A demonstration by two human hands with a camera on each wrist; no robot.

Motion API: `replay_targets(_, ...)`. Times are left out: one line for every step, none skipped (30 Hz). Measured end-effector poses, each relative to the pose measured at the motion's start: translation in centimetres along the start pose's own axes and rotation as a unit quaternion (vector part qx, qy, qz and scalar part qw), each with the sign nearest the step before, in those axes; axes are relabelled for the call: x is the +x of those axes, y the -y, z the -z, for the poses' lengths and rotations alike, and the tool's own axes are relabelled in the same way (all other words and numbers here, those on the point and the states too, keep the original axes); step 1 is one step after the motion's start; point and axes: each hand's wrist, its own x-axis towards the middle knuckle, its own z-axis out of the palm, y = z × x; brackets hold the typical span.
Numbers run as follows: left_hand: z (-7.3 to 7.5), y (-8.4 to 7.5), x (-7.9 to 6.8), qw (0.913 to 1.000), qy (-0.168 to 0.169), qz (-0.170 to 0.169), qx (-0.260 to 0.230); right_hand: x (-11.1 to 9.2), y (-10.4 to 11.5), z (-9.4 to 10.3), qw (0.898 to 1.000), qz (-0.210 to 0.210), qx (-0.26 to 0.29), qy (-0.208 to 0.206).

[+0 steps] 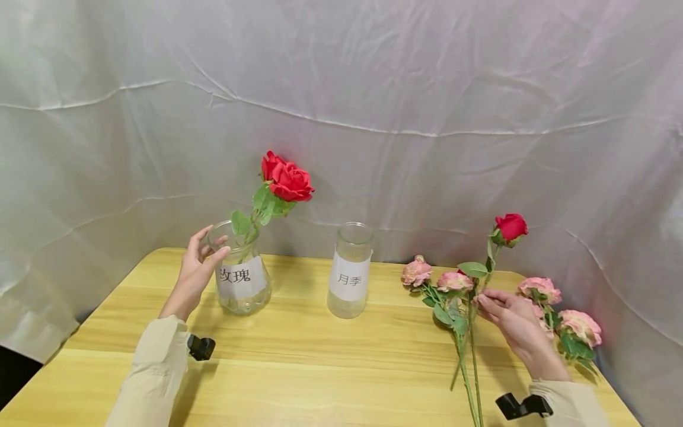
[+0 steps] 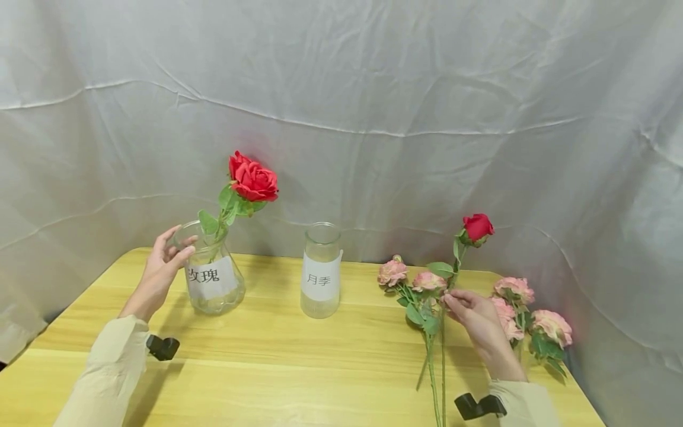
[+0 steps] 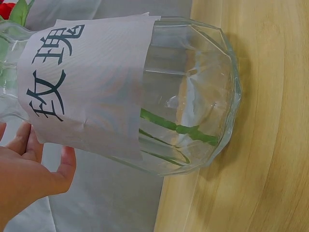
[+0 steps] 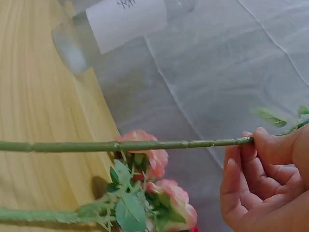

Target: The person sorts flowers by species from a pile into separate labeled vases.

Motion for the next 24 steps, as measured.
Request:
replay_targets(0.0,0.0,0.0,1.0000,0.000,-0.001,0.000,0.0,0.0,-0.2,1.000,0.004,-0.005,-0.003)
replay_targets(0.0,0.0,0.0,1.0000,-0.001,-0.001,-0.001,0.0,0.0,-0.5,1.000,0.007,-0.009,-0.008)
replay_targets(-0.1,0.0,0.0,1.0000,-0.001,-0.001,-0.001,0.0,-0.1,-0.8,1.000,0.011,-0.008,-0.010)
replay_targets(-0.1,0.0,0.0,1.0000,-0.001,-0.001,0.000,0.0,-0.1,-1.0,1.000,0.016,0.002,-0.012)
replay_targets(-0.1,0.0,0.0,1.0000,-0.001,-0.001,0.000,0.0,-0.1,-1.3,1.000,0.022,0.013,-0.013)
replay_targets(-0.1,0.0,0.0,1.0000,-0.002,-0.001,0.000,0.0,-0.1,-1.6,0.999,0.030,0.028,-0.012)
replay_targets(-0.1,0.0,0.0,1.0000,-0.002,-0.001,0.000,0.0,-0.2,-1.8,0.998,0.037,0.047,-0.011)
replay_targets(0.0,0.0,0.0,1.0000,-0.002,-0.001,0.001,-0.1,-0.2,-2.1,0.997,0.046,0.066,-0.011)
replay_targets(0.0,0.0,0.0,1.0000,-0.001,0.000,0.002,-0.1,-0.2,-2.4,0.995,0.055,0.085,-0.010)
replay_targets(0.0,0.0,0.0,1.0000,0.000,0.001,0.003,-0.1,-0.2,-2.7,0.993,0.064,0.101,-0.008)
replay_targets(0.0,0.0,0.0,1.0000,0.000,0.001,0.003,-0.1,-0.1,-3.0,0.991,0.073,0.115,-0.006)
replay_targets(0.1,0.1,0.0,1.0000,0.001,0.002,0.002,-0.1,-0.1,-3.4,0.988,0.083,0.129,-0.006)
replay_targets(0.1,0.1,0.0,1.0000,0.002,0.003,0.002,-0.1,-0.1,-3.7,0.986,0.092,0.141,-0.006)
replay_targets(0.2,0.1,-0.1,1.0000,0.003,0.003,0.002,-0.1,0.0,-4.0,0.983,0.101,0.153,-0.007)
replay_targets(0.2,0.1,-0.1,1.0000,0.004,0.004,0.002,-0.1,0.0,-4.3,0.981,0.109,0.163,-0.007)
replay_targets(0.2,0.1,-0.1,1.0000,0.005,0.005,0.001,-0.1,0.1,-4.6,0.978,0.113,0.175,-0.007)
replay_targets(0.2,0.1,-0.1,1.0000,0.005,0.005,0.000,-0.1,0.2,-5.0,0.976,0.116,0.183,-0.009)
replay_targets(0.2,0.1,-0.1,1.0000,0.005,0.004,0.000,0.0,0.4,-5.3,0.974,0.119,0.191,-0.011)
replay_targets(0.2,0.0,-0.1,1.0000,0.005,0.004,0.001,0.0,0.5,-5.6,0.973,0.121,0.198,-0.011)
replay_targets(0.1,0.0,-0.1,1.0000,0.004,0.004,0.001,0.0,0.6,-5.9,0.971,0.124,0.204,-0.009)
replay_targets(0.1,0.0,-0.1,1.0000,0.004,0.004,0.001,0.1,0.6,-6.2,0.969,0.127,0.211,-0.006)
replay_targets(0.0,-0.1,-0.1,1.0000,0.004,0.004,0.001,0.1,0.7,-6.5,0.967,0.130,0.219,-0.003)
replay_targets(0.0,-0.1,0.0,1.0000,0.003,0.004,0.001,0.2,0.8,-6.8,0.966,0.134,0.223,-0.001)
replay_targets(0.0,-0.1,0.0,1.0000,0.003,0.004,0.002,0.2,0.8,-7.1,0.963,0.139,0.230,0.004)
